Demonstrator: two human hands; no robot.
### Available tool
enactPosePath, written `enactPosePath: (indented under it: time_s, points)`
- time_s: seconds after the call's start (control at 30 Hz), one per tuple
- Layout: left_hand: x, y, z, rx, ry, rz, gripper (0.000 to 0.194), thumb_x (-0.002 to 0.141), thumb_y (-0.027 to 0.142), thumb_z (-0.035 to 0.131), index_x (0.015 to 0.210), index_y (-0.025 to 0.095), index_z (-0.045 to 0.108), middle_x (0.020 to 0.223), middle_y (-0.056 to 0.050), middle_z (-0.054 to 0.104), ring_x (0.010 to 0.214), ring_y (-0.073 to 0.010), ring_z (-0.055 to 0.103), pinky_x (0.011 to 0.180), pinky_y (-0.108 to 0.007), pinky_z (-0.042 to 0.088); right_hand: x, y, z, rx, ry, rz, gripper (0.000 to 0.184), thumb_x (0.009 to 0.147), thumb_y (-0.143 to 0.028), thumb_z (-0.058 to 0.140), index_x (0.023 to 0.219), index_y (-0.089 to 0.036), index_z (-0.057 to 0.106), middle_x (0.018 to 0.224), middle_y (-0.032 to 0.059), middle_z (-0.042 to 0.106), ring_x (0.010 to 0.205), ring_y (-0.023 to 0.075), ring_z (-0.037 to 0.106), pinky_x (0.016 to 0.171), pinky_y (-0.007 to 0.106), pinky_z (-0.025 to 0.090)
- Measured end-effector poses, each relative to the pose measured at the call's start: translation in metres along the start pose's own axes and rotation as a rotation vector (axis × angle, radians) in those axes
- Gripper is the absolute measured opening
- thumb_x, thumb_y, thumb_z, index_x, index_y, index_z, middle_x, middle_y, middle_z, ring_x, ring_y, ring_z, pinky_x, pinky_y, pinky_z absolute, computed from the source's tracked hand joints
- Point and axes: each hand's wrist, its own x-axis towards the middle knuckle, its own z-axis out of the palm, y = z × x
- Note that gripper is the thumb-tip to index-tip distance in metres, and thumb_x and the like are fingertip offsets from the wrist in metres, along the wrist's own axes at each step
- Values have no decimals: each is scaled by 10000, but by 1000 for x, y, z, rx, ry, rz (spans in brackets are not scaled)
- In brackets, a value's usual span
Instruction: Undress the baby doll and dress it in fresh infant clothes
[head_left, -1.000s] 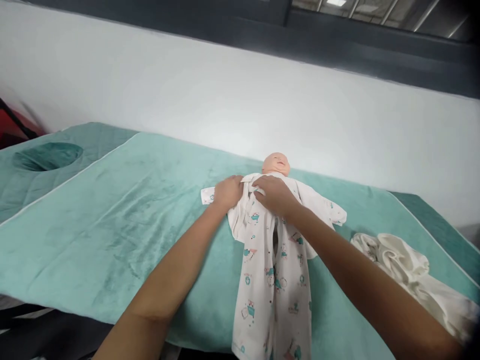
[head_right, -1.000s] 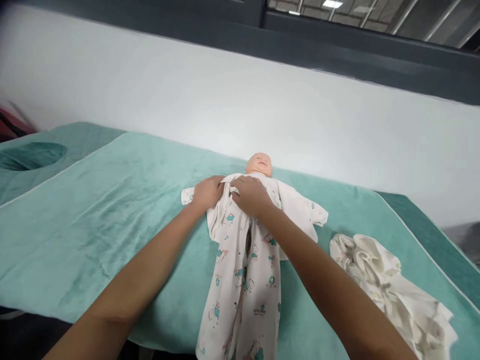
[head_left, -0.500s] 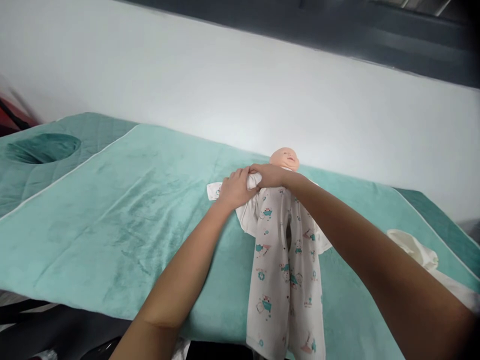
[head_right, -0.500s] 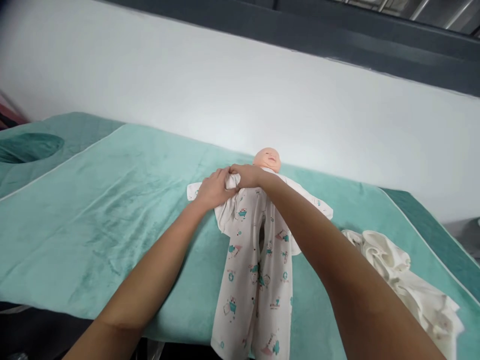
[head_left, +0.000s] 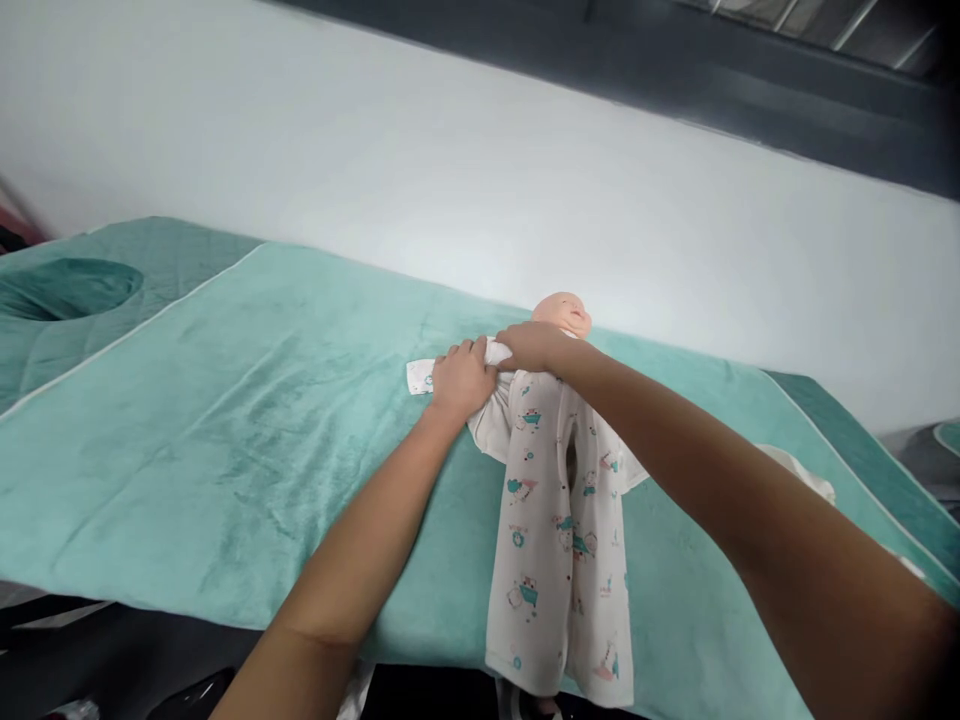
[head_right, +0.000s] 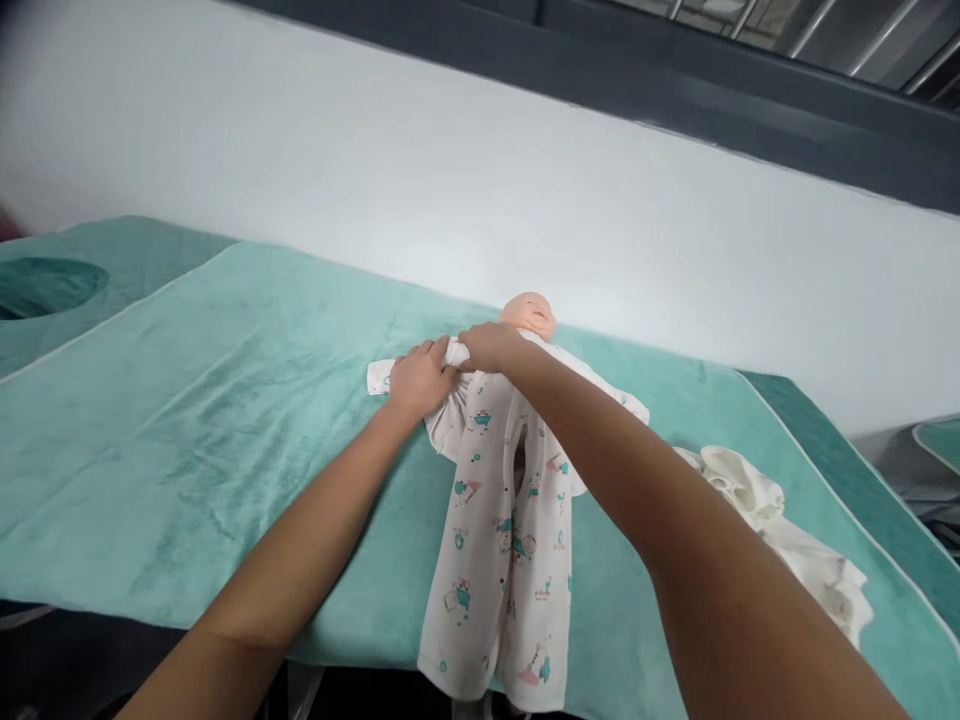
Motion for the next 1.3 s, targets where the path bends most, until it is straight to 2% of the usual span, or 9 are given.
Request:
enactPosePath:
  time_s: [0.1, 0.23, 0.43, 0.53, 0.63, 0.8, 1.03, 1.17, 1.3]
  points:
    - [-5, 0, -3, -11, 12, 8, 533, 884, 230, 446, 1417, 221, 444, 1244, -137, 616, 1145, -329, 566, 893, -456, 435, -15, 11, -4, -45, 40, -4, 434, 872, -505, 570, 1209, -234, 617, 1126, 127, 676, 947, 297, 632, 703, 345, 430]
    - [-11, -5, -3, -55, 22, -25, 553, 860, 165, 437, 1404, 261, 474, 1257, -112, 628, 1098, -303, 612, 856, -415, 460, -34, 30, -11, -89, 48, -42, 493, 923, -510, 493, 1382, -330, 502, 1230, 118, 615, 1007, 307, 611, 727, 348, 419]
    - [-19, -22, 1, -259, -20, -72, 513, 819, 122, 459, 1296, 279, 568, 1213, -58, 677, 1103, -270, 628, 867, -368, 477, -59, 53, -27, -34, 72, -37, 488, 919, -498, 516, 1376, -325, 523, 1245, 110, 600, 1070, 312, 590, 799, 360, 418]
    - [-25, -24, 1, -278, 2, -4, 611, 802, 108, 469, 1399, 234, 477, 1324, -80, 608, 1202, -261, 572, 942, -374, 461, -62, 52, -26, 3, 96, -39, 487, 920, -483, 522, 1379, -318, 522, 1249, 109, 601, 1100, 316, 583, 831, 366, 425]
    - [-31, -24, 1, -209, 52, 63, 716, 816, 187, 551, 1499, 223, 338, 1392, -107, 529, 1261, -268, 517, 979, -392, 445, -58, 46, -16, 68, 132, -47, 473, 920, -471, 528, 1369, -321, 528, 1260, 102, 599, 1099, 308, 590, 863, 375, 436]
    - [-34, -25, -2, -57, 20, 39, 408, 907, 351, 519, 1304, 261, 546, 1173, -76, 636, 1118, -264, 590, 904, -403, 457, -46, 46, 2, 283, 206, -143, 448, 888, -408, 587, 1317, -279, 573, 1281, 83, 605, 1119, 289, 583, 945, 393, 436]
    - [-29, -17, -4, 87, 51, 3, 297, 857, 274, 527, 1147, 225, 576, 1035, -82, 689, 973, -289, 638, 828, -403, 433, -45, 58, 4, 369, 233, -238, 423, 871, -397, 605, 1266, -246, 610, 1238, 82, 630, 1111, 289, 583, 965, 425, 438]
    - [-26, -21, -1, 18, 29, -62, 247, 915, 369, 483, 1097, 236, 582, 960, -73, 717, 901, -284, 667, 752, -359, 423, -46, 63, 5, 395, 240, -249, 436, 864, -397, 614, 1273, -245, 605, 1252, 80, 623, 1132, 288, 577, 978, 433, 434]
    - [-26, -28, 3, -159, 42, -163, 382, 902, 545, 508, 1144, 256, 569, 948, -61, 729, 892, -272, 676, 665, -302, 403, -48, 63, 8, 433, 266, -244, 431, 874, -400, 607, 1277, -248, 602, 1266, 76, 620, 1139, 282, 577, 988, 435, 435]
